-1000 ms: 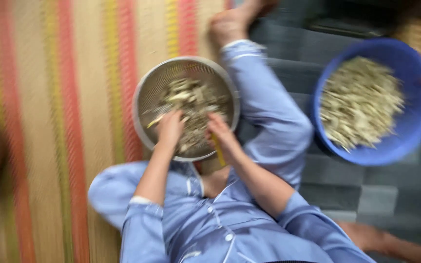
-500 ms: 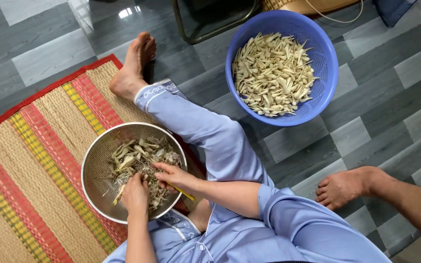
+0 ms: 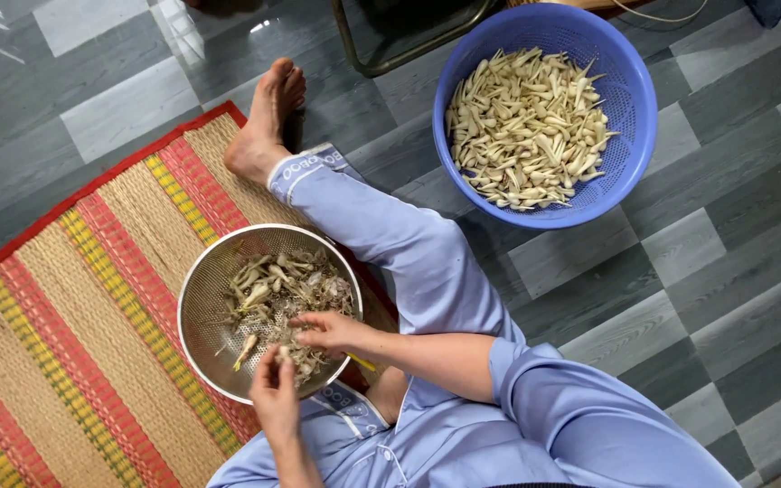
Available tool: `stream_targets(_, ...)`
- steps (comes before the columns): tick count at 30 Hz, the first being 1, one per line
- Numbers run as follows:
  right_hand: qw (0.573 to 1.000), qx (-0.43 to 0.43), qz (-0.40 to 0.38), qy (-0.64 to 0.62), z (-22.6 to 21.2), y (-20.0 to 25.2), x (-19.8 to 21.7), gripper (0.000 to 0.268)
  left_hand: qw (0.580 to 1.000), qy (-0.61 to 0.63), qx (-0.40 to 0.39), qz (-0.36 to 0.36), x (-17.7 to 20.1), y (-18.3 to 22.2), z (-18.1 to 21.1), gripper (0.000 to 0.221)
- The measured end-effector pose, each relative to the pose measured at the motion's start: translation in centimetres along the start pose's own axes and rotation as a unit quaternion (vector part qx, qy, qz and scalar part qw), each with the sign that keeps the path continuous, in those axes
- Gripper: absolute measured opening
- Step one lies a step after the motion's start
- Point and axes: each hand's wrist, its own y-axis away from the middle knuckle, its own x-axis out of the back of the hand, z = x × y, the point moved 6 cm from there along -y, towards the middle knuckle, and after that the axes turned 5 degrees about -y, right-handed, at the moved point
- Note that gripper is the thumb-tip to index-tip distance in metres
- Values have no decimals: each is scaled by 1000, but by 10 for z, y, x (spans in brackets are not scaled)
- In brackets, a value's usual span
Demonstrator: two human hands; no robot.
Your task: The person trims and peels small white plant-based items by hand and with a small knife, placing the processed pieces into a metal bowl.
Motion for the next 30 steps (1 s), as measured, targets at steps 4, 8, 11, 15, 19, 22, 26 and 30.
stream_targets(4,998,-3,29,55,5,-7,-1,52,999,22,-32,-22,-20,9,-7,41)
stream_targets(8,991,30,56,118,-4,-9,-1,44,992,83,-96,21,-20,8,-8,33)
stream_targets(11,990,35,50,130,-5,-8,1,42,987,115,-101,46,-19,11,-5,32)
stream_targets(15,975,104,31,196,-6,-5,5,13,980,172,-91,45,-19,8,-21,15)
stream_targets(19,946,151,35,285,-17,2,5,26,984,147,-91,33,-20,1,-39,18)
stream_targets(22,945,174,8,276,-24,3,3,18,977,201,-59,28,-19,-1,-35,21)
stream_targets(26,940,215,20,264,-9,-8,9,16,985,95,-97,109,-13,11,-9,14)
stream_targets(30,912,312,27,264,-5,-16,18,17,931,-157,-256,209,-14,53,62,11)
